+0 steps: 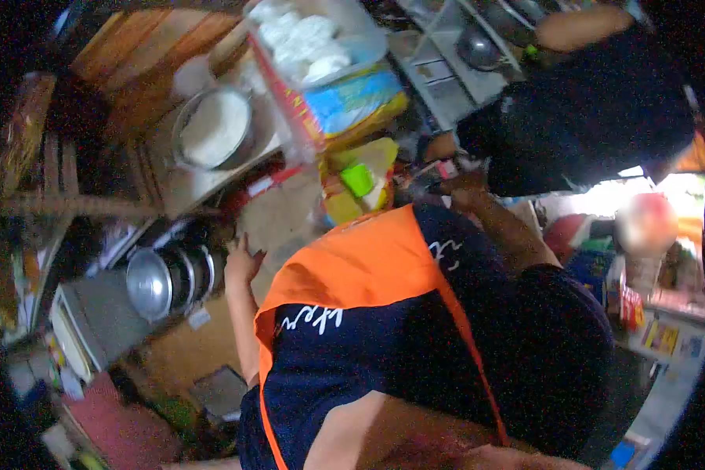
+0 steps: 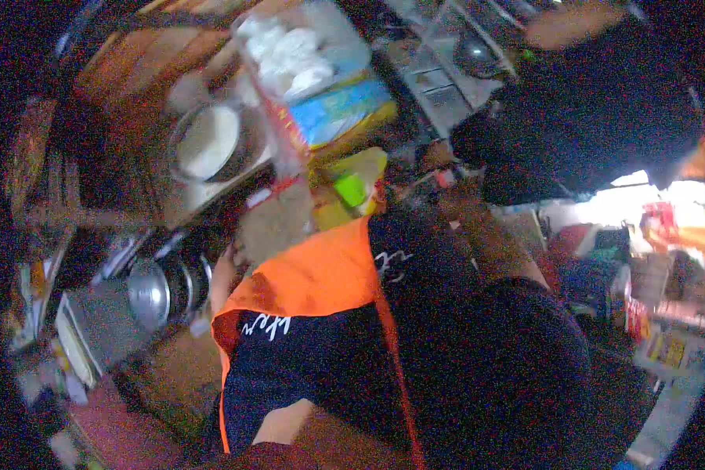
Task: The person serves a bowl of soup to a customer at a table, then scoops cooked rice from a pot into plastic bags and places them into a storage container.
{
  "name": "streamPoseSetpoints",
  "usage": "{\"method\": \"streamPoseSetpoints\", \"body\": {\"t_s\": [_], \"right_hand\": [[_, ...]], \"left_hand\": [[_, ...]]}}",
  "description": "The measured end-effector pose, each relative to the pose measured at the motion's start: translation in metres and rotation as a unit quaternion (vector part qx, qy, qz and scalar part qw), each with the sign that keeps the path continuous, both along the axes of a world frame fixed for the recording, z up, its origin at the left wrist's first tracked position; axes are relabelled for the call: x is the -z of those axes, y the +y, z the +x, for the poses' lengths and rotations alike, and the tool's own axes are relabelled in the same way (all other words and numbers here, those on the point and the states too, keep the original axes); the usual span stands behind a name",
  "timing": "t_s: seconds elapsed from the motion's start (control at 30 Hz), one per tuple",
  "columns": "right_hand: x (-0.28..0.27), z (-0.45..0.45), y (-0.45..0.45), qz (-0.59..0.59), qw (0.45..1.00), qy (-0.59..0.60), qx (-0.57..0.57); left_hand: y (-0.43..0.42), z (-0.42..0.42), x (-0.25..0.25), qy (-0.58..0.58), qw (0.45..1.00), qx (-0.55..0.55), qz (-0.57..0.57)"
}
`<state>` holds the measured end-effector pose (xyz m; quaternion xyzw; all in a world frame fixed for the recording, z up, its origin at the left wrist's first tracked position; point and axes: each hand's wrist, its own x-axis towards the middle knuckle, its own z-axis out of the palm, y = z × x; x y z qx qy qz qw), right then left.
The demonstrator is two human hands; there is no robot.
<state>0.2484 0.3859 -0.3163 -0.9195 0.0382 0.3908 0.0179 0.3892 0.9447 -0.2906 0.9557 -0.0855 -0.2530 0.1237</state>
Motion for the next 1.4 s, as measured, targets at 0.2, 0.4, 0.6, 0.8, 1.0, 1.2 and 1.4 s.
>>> {"method": "streamPoseSetpoints", "body": {"t_s": [0.2,0.4,0.6,0.8,1.0,1.2,1.4], "right_hand": [[-0.038,0.113,0.051,0.067,0.991,-0.079,0.090],[0.072,0.164,0.053,0.144,0.954,-0.209,0.158],[0.215,0.180,0.024,0.170,0.898,-0.185,0.361],[0.209,0.173,0.006,0.231,0.872,-0.138,0.409],[0.195,0.171,0.023,0.245,0.868,-0.107,0.419],[0.195,0.178,0.078,0.257,0.866,-0.071,0.423],[0.191,0.179,0.117,0.271,0.867,-0.026,0.419]], "left_hand": [[-0.014,-0.028,0.056,0.136,0.906,-0.254,-0.309],[-0.130,-0.021,0.118,0.211,0.863,-0.361,-0.285],[-0.227,-0.016,0.164,0.173,0.902,-0.333,-0.212],[-0.246,-0.036,0.227,0.131,0.885,-0.403,-0.194],[-0.230,-0.052,0.237,0.233,0.575,-0.640,-0.454],[-0.195,-0.040,0.226,0.351,0.398,-0.598,-0.601],[-0.172,-0.010,0.182,0.301,0.542,-0.674,-0.402]]}}
